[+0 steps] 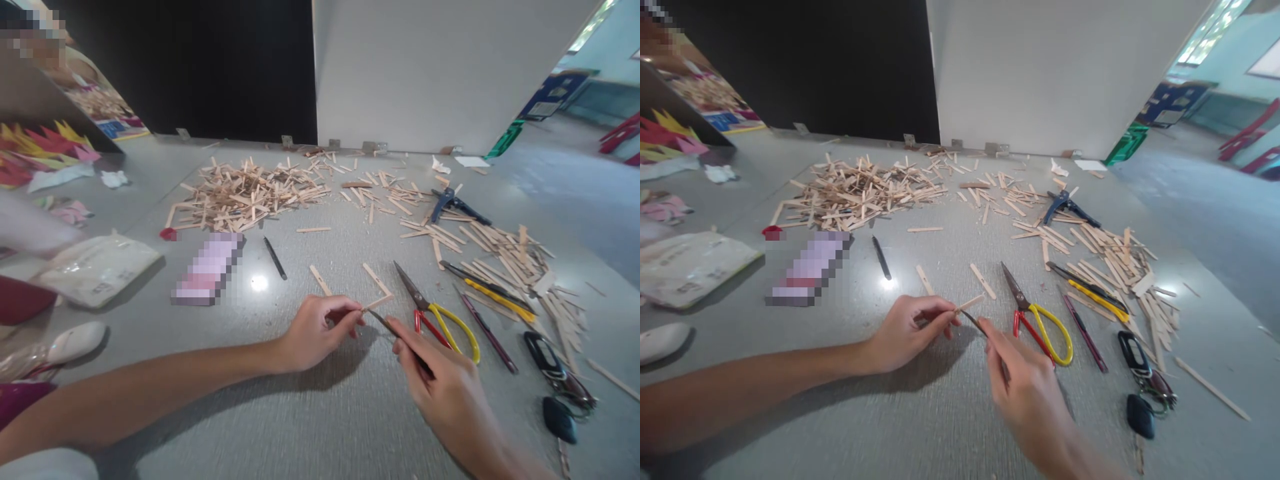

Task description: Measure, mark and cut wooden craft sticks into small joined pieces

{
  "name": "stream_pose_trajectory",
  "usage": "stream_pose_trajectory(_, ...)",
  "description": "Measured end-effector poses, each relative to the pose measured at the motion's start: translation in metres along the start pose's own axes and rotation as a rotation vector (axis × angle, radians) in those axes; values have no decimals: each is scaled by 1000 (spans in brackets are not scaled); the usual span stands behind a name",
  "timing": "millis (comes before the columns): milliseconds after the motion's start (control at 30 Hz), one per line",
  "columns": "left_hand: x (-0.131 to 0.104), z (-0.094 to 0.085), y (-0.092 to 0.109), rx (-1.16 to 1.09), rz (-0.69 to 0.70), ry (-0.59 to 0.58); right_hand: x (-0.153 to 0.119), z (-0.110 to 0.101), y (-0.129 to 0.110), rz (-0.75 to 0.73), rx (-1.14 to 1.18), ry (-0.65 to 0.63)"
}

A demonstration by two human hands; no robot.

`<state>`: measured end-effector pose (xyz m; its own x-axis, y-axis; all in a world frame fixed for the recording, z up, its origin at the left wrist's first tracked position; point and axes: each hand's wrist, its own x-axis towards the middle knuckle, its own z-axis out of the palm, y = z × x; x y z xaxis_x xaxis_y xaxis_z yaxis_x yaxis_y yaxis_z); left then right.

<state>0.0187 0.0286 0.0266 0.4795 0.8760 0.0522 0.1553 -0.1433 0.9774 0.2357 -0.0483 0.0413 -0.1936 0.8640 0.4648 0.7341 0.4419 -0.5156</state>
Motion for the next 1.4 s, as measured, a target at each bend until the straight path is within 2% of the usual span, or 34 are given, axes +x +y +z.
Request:
stream_pose_trajectory(167,0,-1,-5,116,74,1,1,-6,5,16,19,-66)
stream_pose_trajectory(333,-1,-4,-14,292,287,5,1,-10,11,-4,-24,-115)
stream_pose_trajectory(467,-1,-7,-19,324,350,-4,7,-16,18,9,41,-215)
stream_pose_trajectory(567,0,-7,-19,346,372,2,6,-16,20,13,45,-223)
stream_pose_trajectory(767,-2,-4,-22,345,325,38,-7,-1,13,-106,-186,-85)
stream_pose_trajectory(933,-3,-4,-23,322,270,27,3,-6,9,78,57,-184)
stream_pose_trajectory(1133,-1,-4,-10,240,153,-17,17,-12,16,209,229,-259)
stream_pose_trajectory(1300,1,0,0,-33,-77,-39,16,-8,17,176,210,-223)
stream_pose_trajectory(1400,2,1,1,-141,-140,-37,14,-6,18,127,171,-200)
